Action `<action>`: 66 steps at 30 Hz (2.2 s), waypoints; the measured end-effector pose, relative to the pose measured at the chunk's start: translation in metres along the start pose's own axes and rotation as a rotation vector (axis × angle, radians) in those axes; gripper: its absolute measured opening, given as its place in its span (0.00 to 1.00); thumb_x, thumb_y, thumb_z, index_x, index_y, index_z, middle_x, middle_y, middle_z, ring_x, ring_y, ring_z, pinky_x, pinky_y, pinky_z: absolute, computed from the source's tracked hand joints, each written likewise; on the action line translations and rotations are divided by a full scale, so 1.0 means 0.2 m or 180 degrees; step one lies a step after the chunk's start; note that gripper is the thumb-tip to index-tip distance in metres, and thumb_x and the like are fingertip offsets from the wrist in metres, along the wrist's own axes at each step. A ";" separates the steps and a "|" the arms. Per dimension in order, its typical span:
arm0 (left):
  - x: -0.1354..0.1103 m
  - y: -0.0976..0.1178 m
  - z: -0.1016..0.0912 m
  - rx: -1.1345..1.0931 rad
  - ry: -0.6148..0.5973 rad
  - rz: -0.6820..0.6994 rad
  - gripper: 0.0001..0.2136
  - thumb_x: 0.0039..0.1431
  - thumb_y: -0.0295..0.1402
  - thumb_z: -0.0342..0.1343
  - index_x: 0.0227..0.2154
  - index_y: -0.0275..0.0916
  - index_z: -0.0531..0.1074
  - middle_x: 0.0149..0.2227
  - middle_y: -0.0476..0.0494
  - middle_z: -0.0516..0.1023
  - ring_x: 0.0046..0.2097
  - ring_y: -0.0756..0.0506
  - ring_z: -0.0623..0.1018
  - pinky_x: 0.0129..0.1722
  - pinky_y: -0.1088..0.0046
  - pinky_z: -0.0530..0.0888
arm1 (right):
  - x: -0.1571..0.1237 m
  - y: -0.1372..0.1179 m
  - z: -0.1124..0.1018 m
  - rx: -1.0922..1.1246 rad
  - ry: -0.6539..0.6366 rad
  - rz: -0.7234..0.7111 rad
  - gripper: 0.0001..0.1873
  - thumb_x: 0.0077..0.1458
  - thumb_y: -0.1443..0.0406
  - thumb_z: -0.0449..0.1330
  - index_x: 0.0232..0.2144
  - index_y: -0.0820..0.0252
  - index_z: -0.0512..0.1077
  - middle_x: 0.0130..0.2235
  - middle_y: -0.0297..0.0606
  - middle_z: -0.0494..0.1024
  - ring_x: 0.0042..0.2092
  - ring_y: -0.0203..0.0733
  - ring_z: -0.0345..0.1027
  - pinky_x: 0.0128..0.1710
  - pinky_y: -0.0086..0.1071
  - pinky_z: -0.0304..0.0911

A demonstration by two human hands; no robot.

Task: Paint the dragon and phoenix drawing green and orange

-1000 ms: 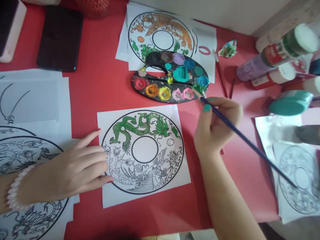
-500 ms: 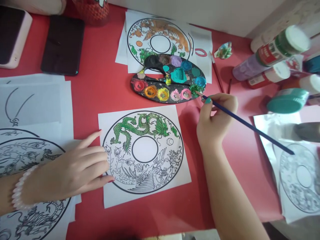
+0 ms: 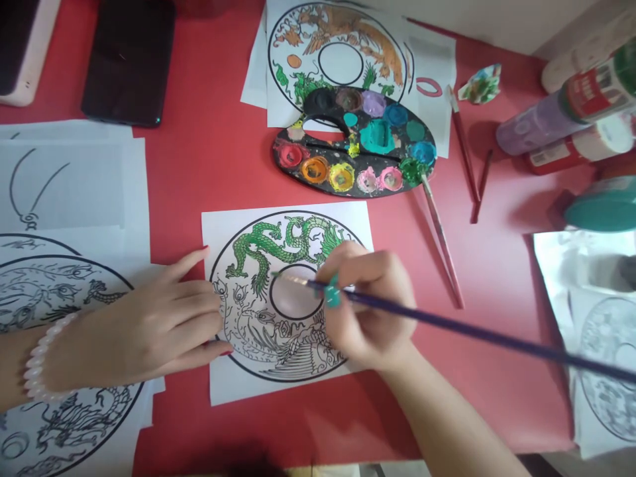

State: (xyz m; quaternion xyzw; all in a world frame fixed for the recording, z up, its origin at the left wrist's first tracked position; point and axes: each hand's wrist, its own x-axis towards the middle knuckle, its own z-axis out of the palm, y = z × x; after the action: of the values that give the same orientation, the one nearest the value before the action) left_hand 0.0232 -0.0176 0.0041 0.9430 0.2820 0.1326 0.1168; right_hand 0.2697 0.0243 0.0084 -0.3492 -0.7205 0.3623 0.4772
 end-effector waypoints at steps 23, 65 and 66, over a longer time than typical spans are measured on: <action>0.01 -0.01 0.00 -0.0066 -0.0028 -0.0023 0.14 0.64 0.30 0.47 0.22 0.37 0.65 0.23 0.52 0.63 0.26 0.51 0.63 0.59 0.47 0.60 | 0.01 -0.01 0.04 -0.0382 -0.1113 -0.0550 0.14 0.39 0.75 0.55 0.25 0.55 0.55 0.25 0.36 0.70 0.26 0.38 0.60 0.23 0.35 0.62; 0.01 -0.01 0.00 -0.0093 0.0012 0.0029 0.13 0.63 0.27 0.47 0.22 0.37 0.64 0.22 0.52 0.63 0.27 0.50 0.62 0.57 0.47 0.63 | 0.00 -0.03 0.07 -0.0598 -0.0892 -0.0651 0.14 0.38 0.77 0.52 0.24 0.56 0.53 0.26 0.35 0.69 0.28 0.37 0.61 0.25 0.34 0.62; 0.01 -0.01 0.00 -0.0095 0.0012 0.0020 0.13 0.63 0.27 0.47 0.22 0.37 0.64 0.22 0.52 0.63 0.27 0.50 0.62 0.57 0.47 0.63 | 0.00 -0.03 0.08 -0.0584 -0.0924 -0.0670 0.14 0.38 0.77 0.52 0.25 0.56 0.54 0.26 0.36 0.69 0.28 0.37 0.61 0.25 0.35 0.62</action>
State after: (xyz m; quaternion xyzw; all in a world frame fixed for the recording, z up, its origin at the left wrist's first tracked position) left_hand 0.0240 -0.0145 0.0047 0.9418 0.2773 0.1388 0.1299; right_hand 0.2550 0.0178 0.0087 -0.2582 -0.8443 0.2897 0.3697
